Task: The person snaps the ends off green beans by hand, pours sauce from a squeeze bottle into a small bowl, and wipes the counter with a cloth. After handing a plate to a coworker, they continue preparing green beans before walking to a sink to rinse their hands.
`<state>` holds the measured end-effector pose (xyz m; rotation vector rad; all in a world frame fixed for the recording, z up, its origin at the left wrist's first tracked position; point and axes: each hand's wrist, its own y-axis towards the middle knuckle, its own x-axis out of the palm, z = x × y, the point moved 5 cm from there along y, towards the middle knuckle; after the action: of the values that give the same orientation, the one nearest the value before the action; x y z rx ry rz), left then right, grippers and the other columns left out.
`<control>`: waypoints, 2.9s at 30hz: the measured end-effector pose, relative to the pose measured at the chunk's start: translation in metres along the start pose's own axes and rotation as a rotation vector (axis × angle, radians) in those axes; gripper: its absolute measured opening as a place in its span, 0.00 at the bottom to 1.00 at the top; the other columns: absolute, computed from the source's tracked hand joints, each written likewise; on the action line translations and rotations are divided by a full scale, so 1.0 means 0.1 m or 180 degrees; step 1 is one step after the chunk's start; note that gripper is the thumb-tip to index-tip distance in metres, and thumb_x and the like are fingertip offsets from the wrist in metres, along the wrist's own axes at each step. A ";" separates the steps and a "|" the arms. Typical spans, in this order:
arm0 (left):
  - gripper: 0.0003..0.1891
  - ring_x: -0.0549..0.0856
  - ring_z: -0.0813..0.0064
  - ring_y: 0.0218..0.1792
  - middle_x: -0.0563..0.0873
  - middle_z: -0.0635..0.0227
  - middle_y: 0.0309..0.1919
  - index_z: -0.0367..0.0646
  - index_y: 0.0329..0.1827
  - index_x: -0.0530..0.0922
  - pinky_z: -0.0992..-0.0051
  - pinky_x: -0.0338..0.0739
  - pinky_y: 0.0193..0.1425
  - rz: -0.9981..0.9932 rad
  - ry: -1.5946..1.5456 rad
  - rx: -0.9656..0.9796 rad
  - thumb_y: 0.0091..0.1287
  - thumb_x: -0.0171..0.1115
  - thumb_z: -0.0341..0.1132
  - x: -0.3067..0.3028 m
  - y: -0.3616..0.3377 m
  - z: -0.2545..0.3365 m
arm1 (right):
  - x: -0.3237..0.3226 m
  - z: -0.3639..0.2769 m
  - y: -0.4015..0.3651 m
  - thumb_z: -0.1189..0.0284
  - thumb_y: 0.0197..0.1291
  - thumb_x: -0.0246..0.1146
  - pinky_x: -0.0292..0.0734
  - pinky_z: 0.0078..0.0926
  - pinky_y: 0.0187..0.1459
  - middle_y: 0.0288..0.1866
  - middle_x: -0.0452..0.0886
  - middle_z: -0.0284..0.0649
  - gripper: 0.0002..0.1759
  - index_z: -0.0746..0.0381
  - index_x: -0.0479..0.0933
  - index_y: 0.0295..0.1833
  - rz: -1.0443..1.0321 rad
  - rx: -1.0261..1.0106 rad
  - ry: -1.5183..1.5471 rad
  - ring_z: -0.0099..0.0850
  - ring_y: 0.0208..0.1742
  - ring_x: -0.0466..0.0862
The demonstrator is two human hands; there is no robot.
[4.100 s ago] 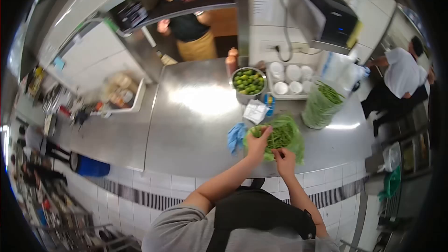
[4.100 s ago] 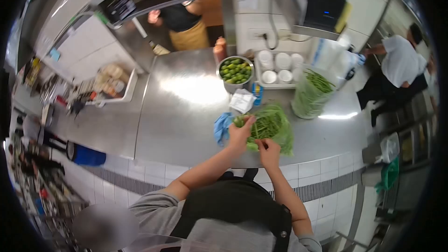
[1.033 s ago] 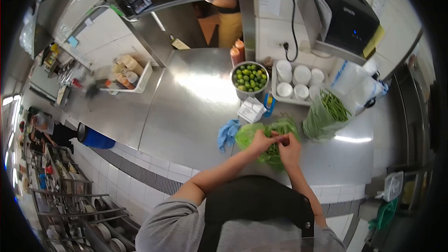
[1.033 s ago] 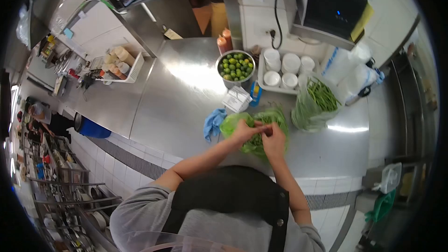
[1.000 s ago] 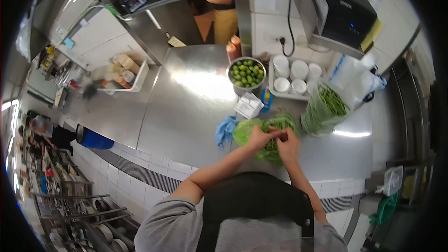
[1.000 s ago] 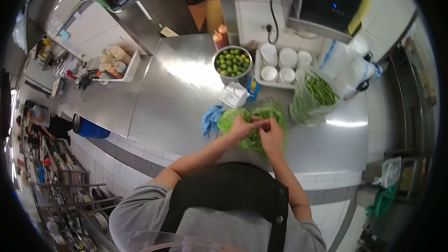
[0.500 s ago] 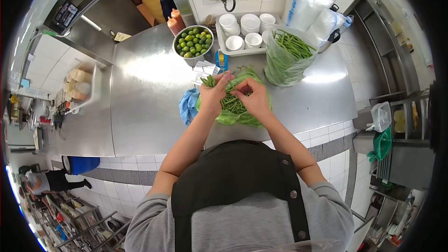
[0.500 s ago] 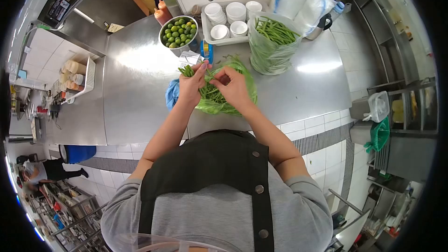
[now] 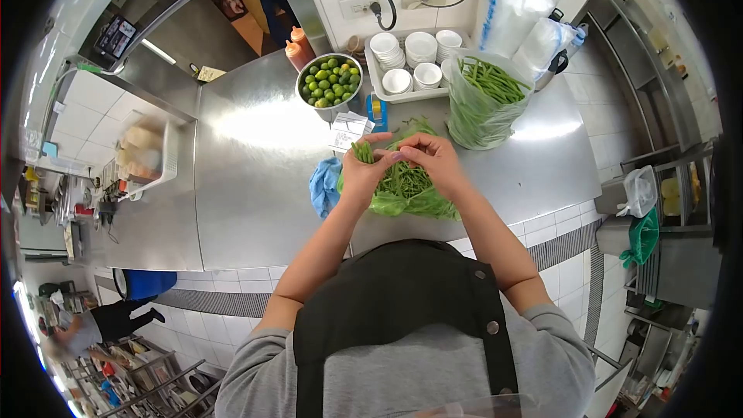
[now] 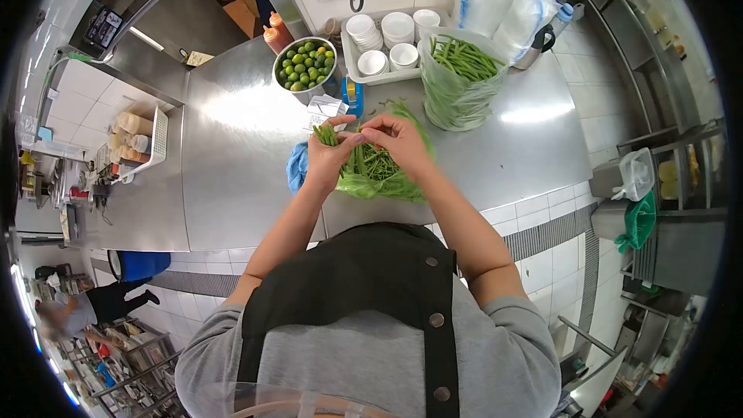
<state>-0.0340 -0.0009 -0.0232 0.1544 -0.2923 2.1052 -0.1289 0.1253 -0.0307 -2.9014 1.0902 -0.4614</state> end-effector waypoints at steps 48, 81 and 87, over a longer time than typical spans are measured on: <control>0.11 0.62 0.92 0.16 0.89 0.54 0.39 0.30 0.45 0.82 0.85 0.53 0.18 0.1011 -0.0757 -0.0031 0.69 0.67 0.32 -0.34 0.06 -0.13 | 0.00 0.17 -0.12 0.70 0.62 0.68 0.73 0.24 0.35 0.32 0.82 0.35 0.09 0.67 0.81 0.36 -0.0022 -0.0531 -0.1610 0.23 0.31 0.78; 0.16 0.83 0.73 0.47 0.84 0.61 0.48 0.36 0.58 0.73 0.72 0.81 0.46 0.0816 -0.2408 -0.0461 0.73 0.62 0.35 -0.58 0.04 -0.42 | -0.19 0.93 -0.03 0.68 0.65 0.62 0.75 0.38 0.37 0.38 0.83 0.51 0.13 0.68 0.81 0.35 0.0406 -0.0038 -0.3122 0.41 0.35 0.82; 0.14 0.82 0.70 0.45 0.81 0.65 0.40 0.37 0.57 0.74 0.59 0.78 0.66 0.0437 -0.2482 -0.0752 0.77 0.55 0.37 -0.40 -0.09 -0.57 | -0.68 0.93 0.27 0.80 0.61 0.60 0.74 0.44 0.55 0.49 0.80 0.52 0.12 0.66 0.81 0.50 0.0665 -0.0050 -0.3380 0.51 0.51 0.80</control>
<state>-0.0053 -0.0143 -0.0861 0.8351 -1.0290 2.0391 -0.1691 0.1393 -0.1413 -2.3461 1.0961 0.9706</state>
